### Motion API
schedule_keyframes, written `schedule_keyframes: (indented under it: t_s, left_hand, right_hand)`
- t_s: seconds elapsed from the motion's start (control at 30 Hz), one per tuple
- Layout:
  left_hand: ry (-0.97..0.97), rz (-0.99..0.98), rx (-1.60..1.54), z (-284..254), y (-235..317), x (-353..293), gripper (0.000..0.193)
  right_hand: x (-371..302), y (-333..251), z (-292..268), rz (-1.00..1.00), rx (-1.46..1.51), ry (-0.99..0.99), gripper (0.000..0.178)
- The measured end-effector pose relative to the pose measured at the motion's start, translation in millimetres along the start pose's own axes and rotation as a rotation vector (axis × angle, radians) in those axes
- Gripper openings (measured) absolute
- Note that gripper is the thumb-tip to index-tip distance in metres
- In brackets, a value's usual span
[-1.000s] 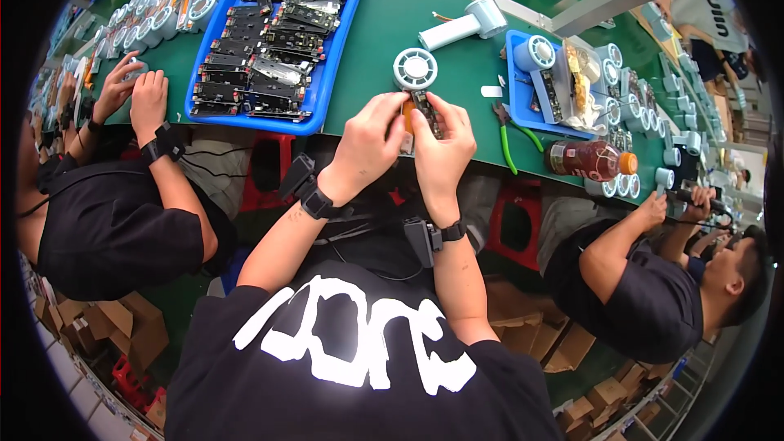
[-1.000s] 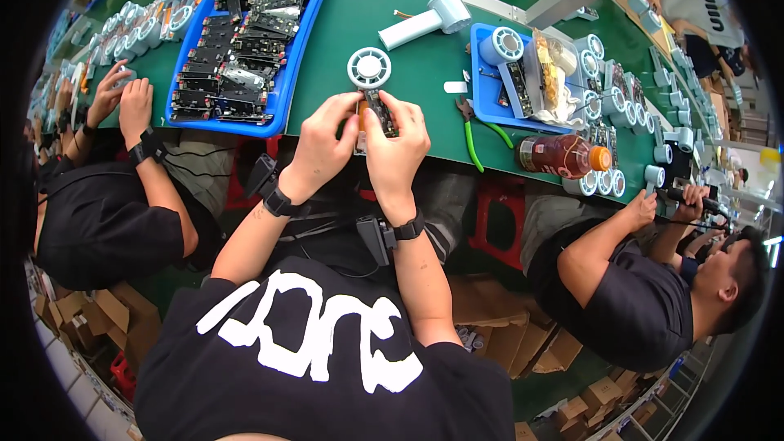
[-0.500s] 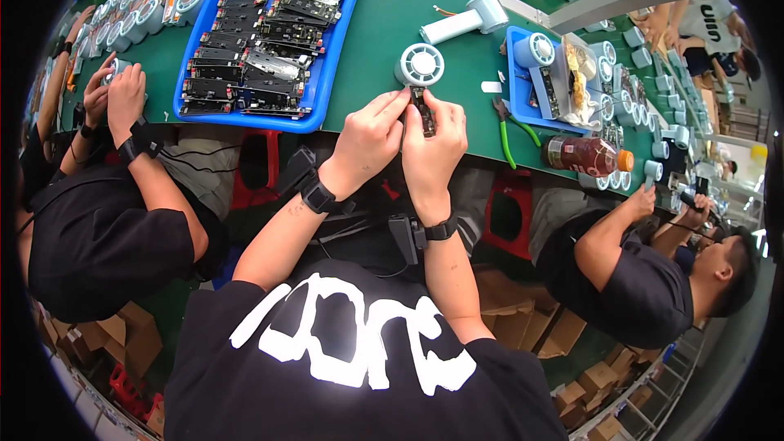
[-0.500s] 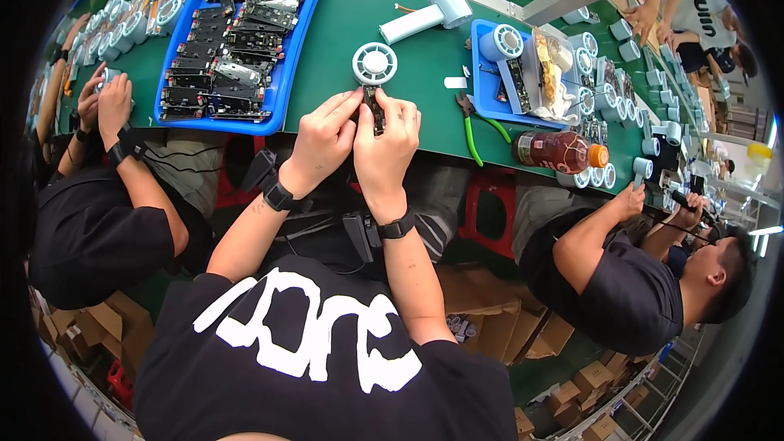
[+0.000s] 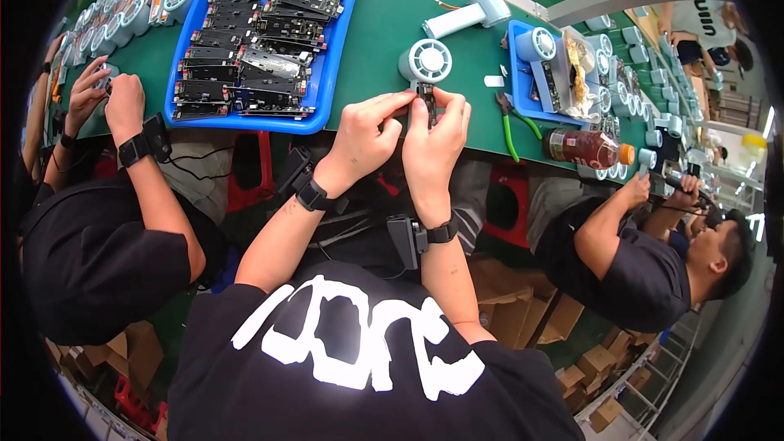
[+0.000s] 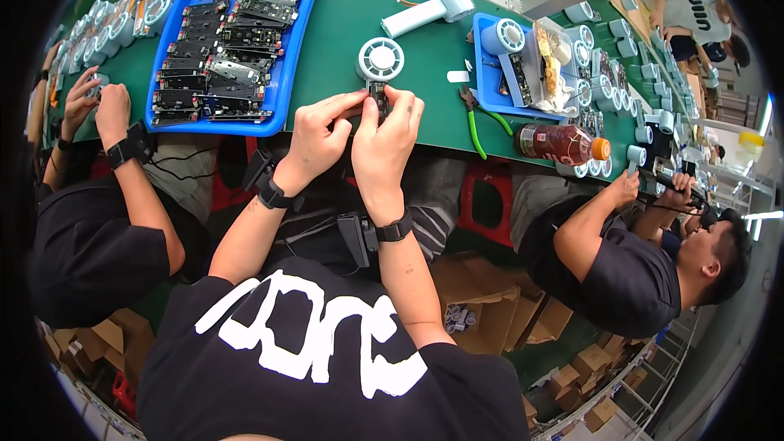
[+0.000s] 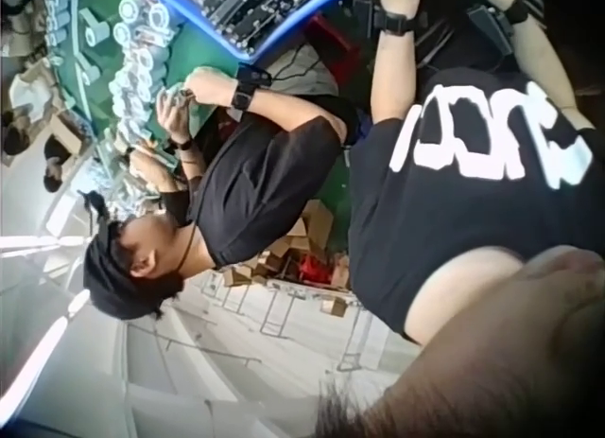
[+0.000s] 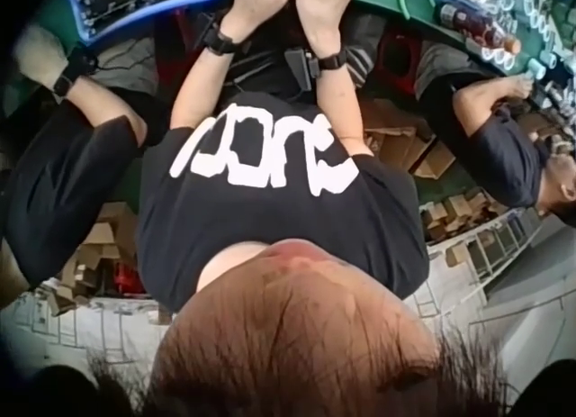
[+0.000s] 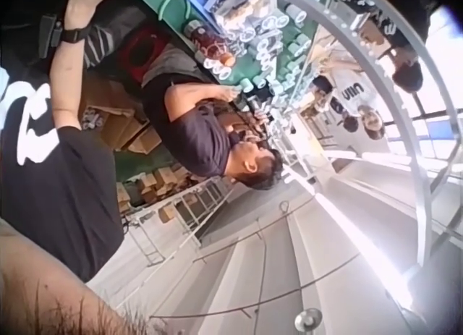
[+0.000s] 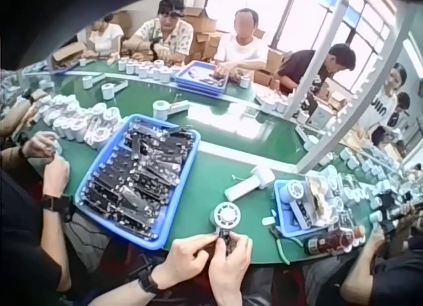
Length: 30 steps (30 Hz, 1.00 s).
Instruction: Assembling small electronic components by connecting flexible circuit cables to small fan modules on a production line.
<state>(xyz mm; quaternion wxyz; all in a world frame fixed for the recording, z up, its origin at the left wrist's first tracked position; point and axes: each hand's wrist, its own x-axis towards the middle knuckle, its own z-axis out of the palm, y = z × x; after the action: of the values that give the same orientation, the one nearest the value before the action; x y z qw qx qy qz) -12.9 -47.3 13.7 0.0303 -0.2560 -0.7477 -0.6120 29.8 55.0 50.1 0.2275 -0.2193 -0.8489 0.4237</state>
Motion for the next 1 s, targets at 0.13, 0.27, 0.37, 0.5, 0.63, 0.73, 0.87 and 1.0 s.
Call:
schedule_keyframes:
  t_s: [0.13,0.27,0.37,0.5,0.63,0.73,0.87,1.0]
  left_hand:
    - [0.007,0.013,0.0,-0.3,0.1,0.6,0.037]
    - [-0.038,-0.07,-0.099,-1.6,0.4,1.7,0.041]
    - [-0.024,-0.117,-0.177,-0.9,0.5,0.7,0.041]
    - [-0.062,-0.152,-0.143,-8.1,2.9,3.7,0.04]
    - [-0.058,-0.215,-0.198,-6.7,2.3,5.2,0.041]
    - [0.124,-0.231,-0.268,3.0,2.3,1.8,0.04]
    - [0.248,-0.187,-0.225,12.2,-2.8,-0.6,0.038]
    - [0.339,-0.102,-0.23,13.3,-9.2,-2.7,0.035]
  right_hand:
    - [0.8,2.6,2.1,0.018,0.045,0.019,0.021]
    - [-1.3,7.3,6.4,-0.16,-0.158,0.065,0.022]
    - [-6.3,7.3,10.3,-0.224,-0.315,0.049,0.03]
    - [-11.1,13.9,22.7,-0.272,-0.489,0.055,0.039]
    - [-10.0,9.0,20.6,-0.201,-0.53,-0.002,0.043]
    - [-11.0,10.8,22.4,-0.206,-0.574,0.023,0.044]
    - [-1.6,11.9,26.1,-0.244,-0.637,0.051,0.049]
    - [12.2,27.6,6.6,-0.188,-0.3,0.013,0.054]
